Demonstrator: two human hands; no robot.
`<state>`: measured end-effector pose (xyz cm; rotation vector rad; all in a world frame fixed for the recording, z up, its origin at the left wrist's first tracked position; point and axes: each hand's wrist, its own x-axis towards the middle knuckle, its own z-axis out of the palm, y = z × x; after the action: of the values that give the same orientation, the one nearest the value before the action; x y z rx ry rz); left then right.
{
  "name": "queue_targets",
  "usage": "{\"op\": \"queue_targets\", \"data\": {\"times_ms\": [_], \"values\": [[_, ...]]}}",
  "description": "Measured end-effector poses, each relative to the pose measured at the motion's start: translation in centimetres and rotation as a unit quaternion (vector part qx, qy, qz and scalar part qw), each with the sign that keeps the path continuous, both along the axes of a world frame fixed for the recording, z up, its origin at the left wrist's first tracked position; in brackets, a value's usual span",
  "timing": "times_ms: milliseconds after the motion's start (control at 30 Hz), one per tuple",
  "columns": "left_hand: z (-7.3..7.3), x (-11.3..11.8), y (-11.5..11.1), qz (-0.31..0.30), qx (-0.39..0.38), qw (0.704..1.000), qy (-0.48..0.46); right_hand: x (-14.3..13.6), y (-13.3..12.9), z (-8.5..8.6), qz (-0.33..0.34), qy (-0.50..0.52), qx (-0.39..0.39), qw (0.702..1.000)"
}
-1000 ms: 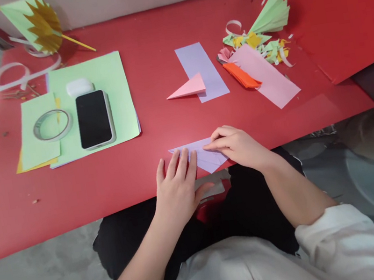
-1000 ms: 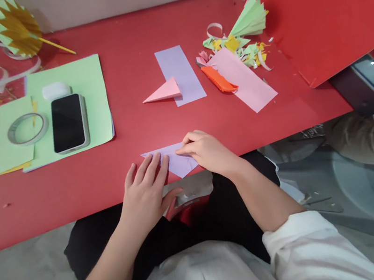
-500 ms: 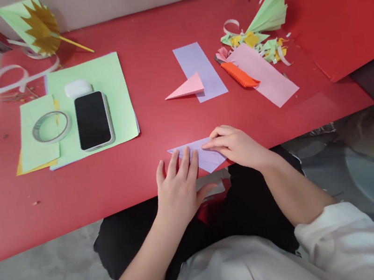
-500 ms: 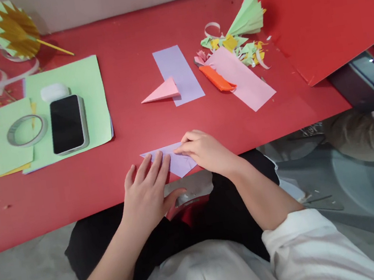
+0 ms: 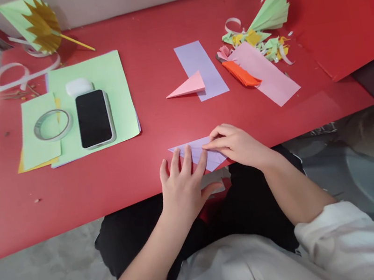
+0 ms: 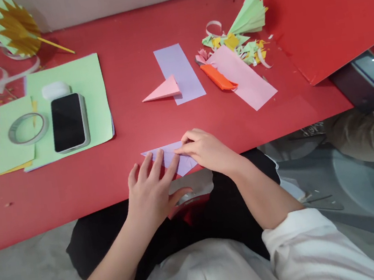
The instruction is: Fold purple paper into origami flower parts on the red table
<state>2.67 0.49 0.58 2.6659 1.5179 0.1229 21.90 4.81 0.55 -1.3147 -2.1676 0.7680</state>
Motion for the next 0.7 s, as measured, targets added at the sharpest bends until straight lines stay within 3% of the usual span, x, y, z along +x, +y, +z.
{"op": "queue_targets", "data": {"times_ms": [700], "values": [[-0.09,0.24,-0.38,0.009,-0.010,1.000,-0.003,0.32,0.15,-0.18,0.011,-0.003,0.002,1.000]]}}
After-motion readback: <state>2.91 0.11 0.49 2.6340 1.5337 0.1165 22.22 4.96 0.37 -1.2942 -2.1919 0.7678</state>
